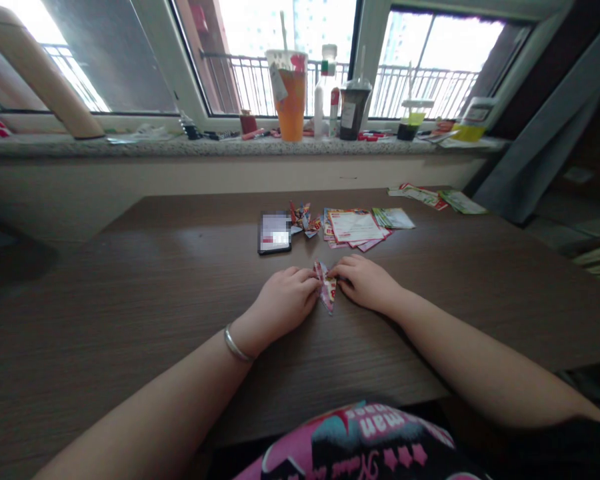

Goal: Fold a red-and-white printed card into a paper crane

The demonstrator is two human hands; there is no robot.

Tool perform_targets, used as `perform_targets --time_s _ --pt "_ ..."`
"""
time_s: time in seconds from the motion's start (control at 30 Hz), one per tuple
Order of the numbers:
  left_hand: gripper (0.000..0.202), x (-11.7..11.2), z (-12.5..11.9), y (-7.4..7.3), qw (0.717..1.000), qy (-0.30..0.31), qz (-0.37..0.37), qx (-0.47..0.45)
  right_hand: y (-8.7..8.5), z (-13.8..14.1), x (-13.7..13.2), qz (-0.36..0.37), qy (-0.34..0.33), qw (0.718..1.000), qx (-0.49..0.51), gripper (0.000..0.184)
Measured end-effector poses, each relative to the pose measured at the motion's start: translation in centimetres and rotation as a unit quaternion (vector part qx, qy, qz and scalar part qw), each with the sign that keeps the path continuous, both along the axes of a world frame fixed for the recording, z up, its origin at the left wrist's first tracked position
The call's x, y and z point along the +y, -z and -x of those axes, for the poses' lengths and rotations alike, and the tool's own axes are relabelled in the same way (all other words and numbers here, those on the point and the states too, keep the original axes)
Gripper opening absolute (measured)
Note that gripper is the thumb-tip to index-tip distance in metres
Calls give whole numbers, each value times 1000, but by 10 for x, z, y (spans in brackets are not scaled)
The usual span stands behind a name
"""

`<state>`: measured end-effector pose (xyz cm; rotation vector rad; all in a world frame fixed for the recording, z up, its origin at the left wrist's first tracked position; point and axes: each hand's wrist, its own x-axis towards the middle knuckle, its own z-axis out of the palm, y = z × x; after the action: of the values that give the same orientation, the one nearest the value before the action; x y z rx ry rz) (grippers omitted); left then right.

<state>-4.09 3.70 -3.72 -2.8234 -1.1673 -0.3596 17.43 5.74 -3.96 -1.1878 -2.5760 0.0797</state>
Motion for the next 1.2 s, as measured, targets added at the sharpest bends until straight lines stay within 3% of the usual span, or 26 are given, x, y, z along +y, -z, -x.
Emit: perform_targets --time_s 0.37,0.93,1.2 --pt "29 6 3 6 998 -2 -4 -62 -3 4 -11 -12 -41 999 -4 16" --pt "16 8 3 1 999 11 -33 -32 -4 7 -12 -10 -56 998 -4 16" --pt "18 3 0 -5 999 13 -33 32 -5 9 -12 -3 -56 998 3 17"
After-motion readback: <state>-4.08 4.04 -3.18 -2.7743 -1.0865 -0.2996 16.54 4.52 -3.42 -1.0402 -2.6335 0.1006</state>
